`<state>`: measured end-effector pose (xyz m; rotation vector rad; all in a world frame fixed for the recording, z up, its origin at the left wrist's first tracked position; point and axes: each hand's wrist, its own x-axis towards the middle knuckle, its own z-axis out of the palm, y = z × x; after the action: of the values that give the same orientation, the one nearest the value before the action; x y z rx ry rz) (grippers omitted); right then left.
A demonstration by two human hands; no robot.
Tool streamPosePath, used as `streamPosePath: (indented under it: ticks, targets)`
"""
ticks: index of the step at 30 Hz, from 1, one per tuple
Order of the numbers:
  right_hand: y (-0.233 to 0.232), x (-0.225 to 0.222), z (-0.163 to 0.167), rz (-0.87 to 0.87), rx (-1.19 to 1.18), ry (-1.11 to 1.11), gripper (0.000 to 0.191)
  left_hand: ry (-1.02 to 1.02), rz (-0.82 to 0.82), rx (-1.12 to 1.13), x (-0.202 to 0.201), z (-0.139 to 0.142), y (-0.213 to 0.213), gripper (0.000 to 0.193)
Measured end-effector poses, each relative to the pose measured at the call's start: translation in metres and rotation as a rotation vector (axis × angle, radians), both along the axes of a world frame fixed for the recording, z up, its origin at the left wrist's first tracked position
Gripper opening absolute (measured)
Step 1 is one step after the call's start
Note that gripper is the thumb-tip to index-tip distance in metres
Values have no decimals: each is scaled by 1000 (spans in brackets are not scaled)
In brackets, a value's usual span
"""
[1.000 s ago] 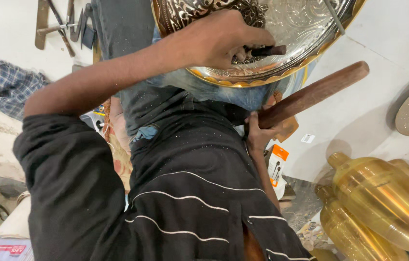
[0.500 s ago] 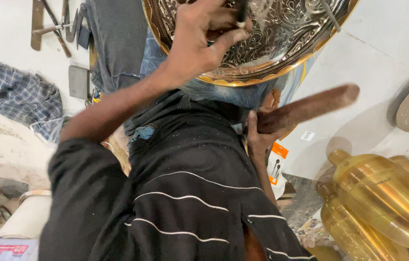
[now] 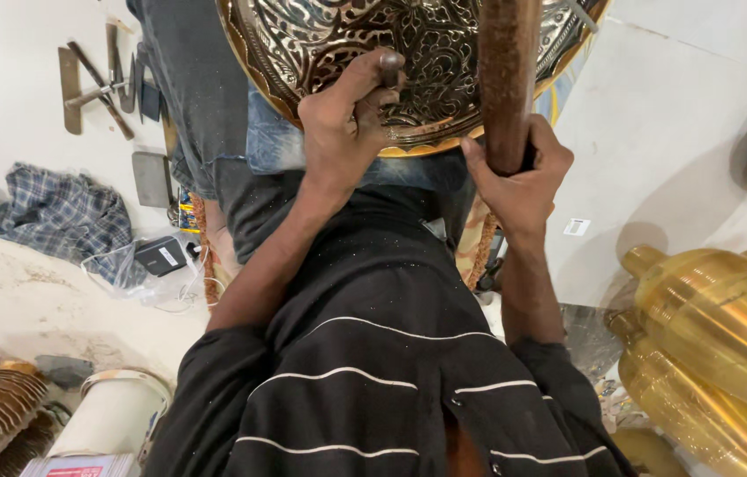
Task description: The person decorates a large ornate brass tray, holding a small punch against the engraved pattern and striking it with a wooden mallet to chase the design, repositioning the punch across different areas of the tray while steadying it on their lap.
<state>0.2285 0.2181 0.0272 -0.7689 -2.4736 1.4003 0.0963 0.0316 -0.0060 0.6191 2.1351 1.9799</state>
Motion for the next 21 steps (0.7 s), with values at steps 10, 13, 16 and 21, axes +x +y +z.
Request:
streamPosePath:
  ticks: [10, 13, 16, 21]
  targets:
    - [18, -67, 97, 388, 250, -41, 30, 127, 25, -130, 4, -2, -2, 41]
    - [28, -75, 130, 617, 649, -242, 32, 65, 2, -238, 3, -4, -3, 42]
    - [32, -80, 139, 692, 852, -264, 27, -1, -30, -301, 3, -8, -6, 46]
    - [34, -85, 127, 688, 726, -165, 21, 145, 57, -170, 5, -14, -5, 55]
